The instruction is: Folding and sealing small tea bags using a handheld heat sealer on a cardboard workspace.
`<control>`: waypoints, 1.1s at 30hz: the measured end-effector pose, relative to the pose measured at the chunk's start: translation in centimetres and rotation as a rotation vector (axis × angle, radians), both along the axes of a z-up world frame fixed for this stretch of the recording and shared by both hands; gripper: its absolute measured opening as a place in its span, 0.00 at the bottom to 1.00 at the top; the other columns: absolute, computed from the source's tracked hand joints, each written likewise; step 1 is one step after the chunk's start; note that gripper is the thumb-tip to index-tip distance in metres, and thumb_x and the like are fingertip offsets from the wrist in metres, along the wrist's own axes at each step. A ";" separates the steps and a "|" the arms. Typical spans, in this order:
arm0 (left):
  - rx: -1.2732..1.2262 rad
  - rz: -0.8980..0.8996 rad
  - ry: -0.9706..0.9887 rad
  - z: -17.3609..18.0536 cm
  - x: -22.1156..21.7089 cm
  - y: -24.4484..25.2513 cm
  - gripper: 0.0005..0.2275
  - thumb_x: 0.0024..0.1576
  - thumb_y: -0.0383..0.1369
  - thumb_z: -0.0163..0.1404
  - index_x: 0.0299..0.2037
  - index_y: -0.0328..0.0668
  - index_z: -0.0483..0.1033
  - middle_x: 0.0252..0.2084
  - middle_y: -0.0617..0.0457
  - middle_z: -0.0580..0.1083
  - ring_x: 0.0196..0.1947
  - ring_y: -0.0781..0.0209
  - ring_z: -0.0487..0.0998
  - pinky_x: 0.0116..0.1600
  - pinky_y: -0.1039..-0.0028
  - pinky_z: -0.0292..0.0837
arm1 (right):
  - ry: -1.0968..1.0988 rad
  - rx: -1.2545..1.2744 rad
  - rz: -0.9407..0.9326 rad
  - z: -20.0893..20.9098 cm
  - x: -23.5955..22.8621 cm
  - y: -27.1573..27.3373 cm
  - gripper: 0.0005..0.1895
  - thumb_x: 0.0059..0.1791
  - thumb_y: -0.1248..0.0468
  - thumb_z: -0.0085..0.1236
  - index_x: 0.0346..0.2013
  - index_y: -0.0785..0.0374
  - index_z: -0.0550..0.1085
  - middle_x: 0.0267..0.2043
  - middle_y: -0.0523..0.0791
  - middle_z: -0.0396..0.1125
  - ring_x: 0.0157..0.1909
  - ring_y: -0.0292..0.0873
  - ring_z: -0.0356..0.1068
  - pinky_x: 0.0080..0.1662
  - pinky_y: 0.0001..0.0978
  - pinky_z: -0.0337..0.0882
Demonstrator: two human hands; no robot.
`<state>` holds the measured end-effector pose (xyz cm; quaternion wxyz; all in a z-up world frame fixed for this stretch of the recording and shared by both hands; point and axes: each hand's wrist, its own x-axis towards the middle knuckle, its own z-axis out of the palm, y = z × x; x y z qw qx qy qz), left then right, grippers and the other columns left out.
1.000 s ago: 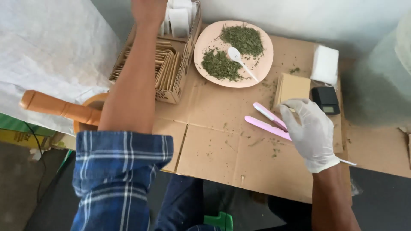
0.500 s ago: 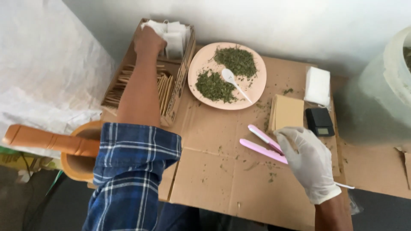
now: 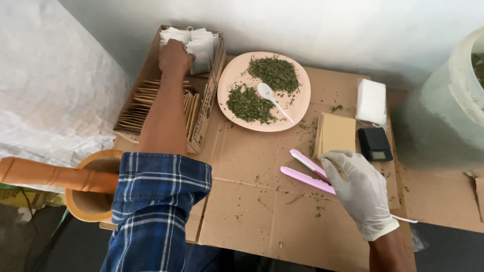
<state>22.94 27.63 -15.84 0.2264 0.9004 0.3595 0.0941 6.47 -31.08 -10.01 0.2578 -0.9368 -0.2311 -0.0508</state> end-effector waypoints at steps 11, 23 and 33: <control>0.037 0.036 -0.120 0.5 -1.0 0.4 0.11 0.63 0.31 0.63 0.54 0.53 0.84 0.51 0.47 0.83 0.50 0.42 0.84 0.47 0.54 0.85 | -0.001 -0.034 0.015 -0.6 0.4 -0.1 0.13 0.58 0.50 0.57 0.53 0.45 0.84 0.54 0.33 0.79 0.53 0.41 0.77 0.51 0.43 0.74; 0.154 0.048 -0.325 3.0 -3.5 -0.7 0.05 0.66 0.37 0.59 0.41 0.56 0.90 0.40 0.54 0.86 0.40 0.49 0.85 0.33 0.53 0.84 | 0.026 -0.034 0.003 -0.1 -0.1 -0.2 0.14 0.58 0.49 0.55 0.52 0.45 0.84 0.54 0.32 0.80 0.55 0.41 0.76 0.53 0.42 0.73; 0.452 -0.189 -0.504 9.0 -3.5 -4.7 0.07 0.66 0.33 0.59 0.36 0.49 0.89 0.31 0.54 0.85 0.27 0.50 0.85 0.26 0.58 0.82 | -0.044 0.045 0.070 1.4 -0.4 0.6 0.15 0.61 0.51 0.53 0.56 0.48 0.83 0.51 0.40 0.79 0.40 0.43 0.75 0.45 0.44 0.74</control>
